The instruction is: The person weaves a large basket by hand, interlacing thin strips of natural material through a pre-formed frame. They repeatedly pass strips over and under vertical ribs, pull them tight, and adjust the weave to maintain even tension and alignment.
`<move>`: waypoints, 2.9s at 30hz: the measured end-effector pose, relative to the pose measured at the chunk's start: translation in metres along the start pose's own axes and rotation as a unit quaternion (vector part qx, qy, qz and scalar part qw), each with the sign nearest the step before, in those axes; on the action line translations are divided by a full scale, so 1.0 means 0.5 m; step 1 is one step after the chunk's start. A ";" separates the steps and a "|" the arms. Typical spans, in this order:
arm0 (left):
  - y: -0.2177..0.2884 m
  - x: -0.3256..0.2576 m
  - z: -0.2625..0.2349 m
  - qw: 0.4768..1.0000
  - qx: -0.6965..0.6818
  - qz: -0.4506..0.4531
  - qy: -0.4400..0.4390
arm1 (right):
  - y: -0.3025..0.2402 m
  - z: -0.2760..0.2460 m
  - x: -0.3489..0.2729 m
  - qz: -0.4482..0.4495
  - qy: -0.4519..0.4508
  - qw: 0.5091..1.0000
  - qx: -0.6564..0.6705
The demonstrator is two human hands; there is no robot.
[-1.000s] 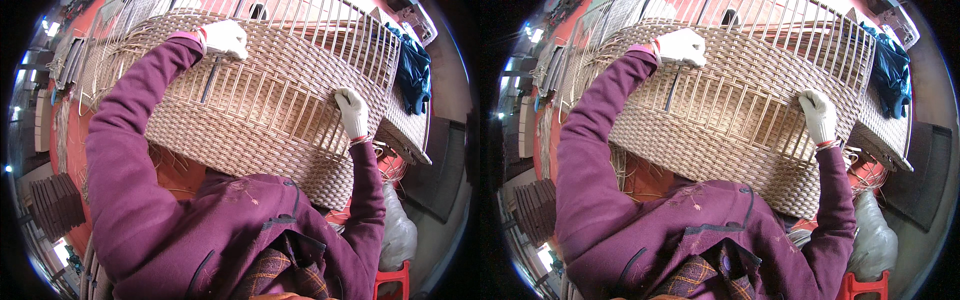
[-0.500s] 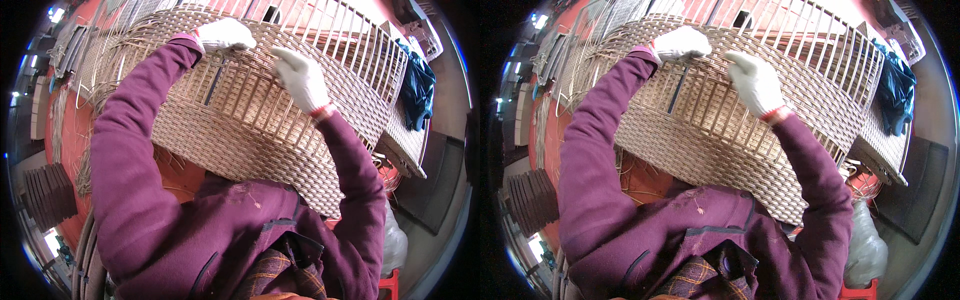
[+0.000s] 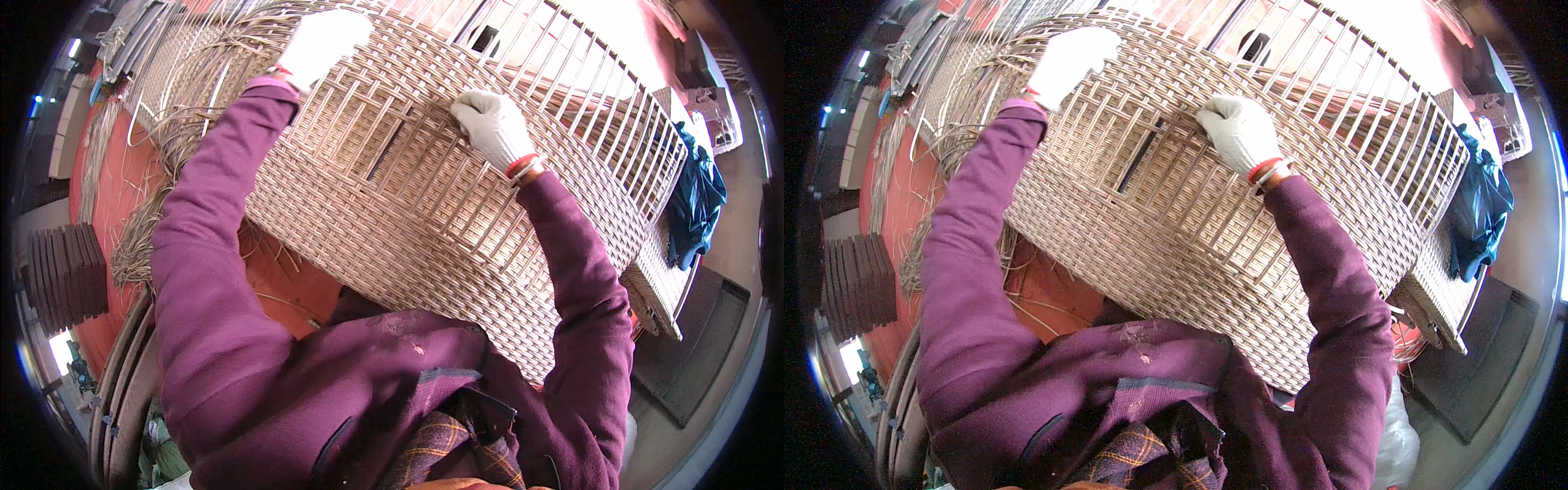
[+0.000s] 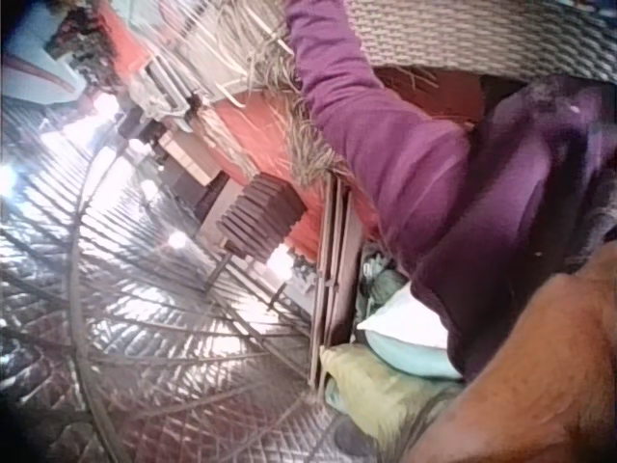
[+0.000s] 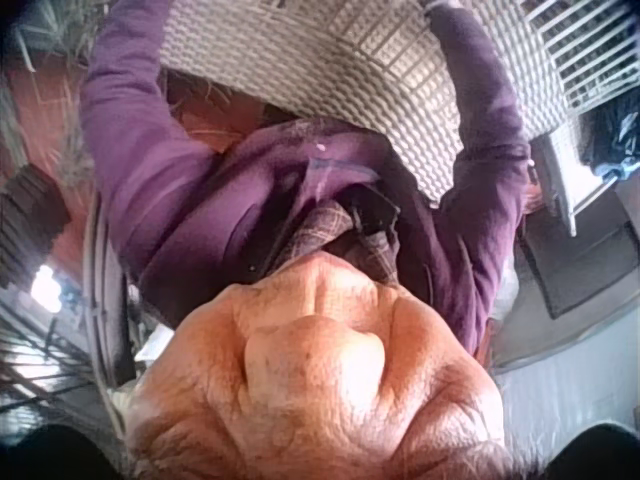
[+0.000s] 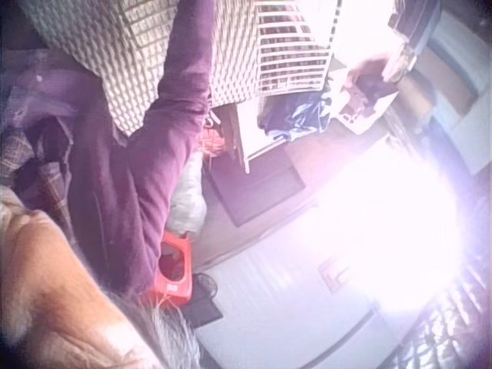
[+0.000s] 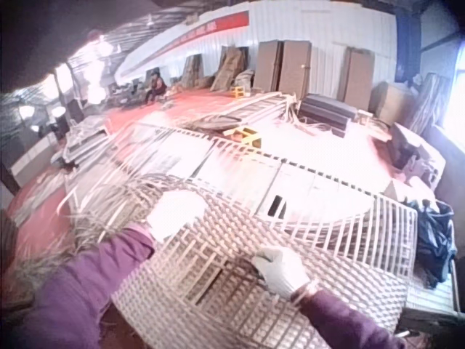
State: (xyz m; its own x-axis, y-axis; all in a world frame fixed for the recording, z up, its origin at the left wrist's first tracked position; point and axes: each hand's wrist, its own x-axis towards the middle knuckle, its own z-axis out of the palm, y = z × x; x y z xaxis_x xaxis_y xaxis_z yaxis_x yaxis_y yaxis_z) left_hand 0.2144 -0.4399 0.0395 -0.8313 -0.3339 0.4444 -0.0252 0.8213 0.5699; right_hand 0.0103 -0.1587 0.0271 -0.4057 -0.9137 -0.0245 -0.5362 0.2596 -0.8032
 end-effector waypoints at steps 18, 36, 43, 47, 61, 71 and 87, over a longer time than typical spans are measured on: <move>-0.233 -0.127 -0.153 0.891 0.442 -0.099 -0.011 | 0.002 0.009 -0.001 0.048 -0.014 0.993 0.107; -0.159 -0.076 -0.202 0.857 0.503 -0.096 -0.060 | -0.002 0.008 -0.004 0.085 -0.032 0.985 0.147; -0.132 -0.060 -0.190 0.821 0.531 -0.189 -0.088 | -0.002 0.016 -0.001 0.071 -0.014 0.990 0.123; -0.169 -0.058 -0.159 0.826 0.505 -0.248 -0.032 | -0.008 0.017 -0.004 0.045 -0.010 0.993 0.107; -0.340 -0.104 -0.140 0.764 0.637 -0.029 -0.092 | -0.019 0.004 -0.033 -0.117 0.035 0.991 -0.058; -0.322 -0.100 -0.240 0.791 0.595 -0.136 -0.037 | 0.096 0.012 -0.432 -0.121 0.241 0.962 -0.042; 0.633 -0.087 0.502 0.960 -0.008 0.251 -0.122 | 0.238 -0.085 -0.541 -0.062 0.434 0.882 -0.174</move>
State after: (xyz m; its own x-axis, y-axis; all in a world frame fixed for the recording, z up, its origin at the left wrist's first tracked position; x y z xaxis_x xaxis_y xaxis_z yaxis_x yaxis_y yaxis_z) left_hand 0.1032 -0.0489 0.0269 -0.8421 0.2214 0.4917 0.4188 0.8429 0.3377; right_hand 0.0249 0.1324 -0.0365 -0.6603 -0.3978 0.6370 -0.7501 0.3916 -0.5329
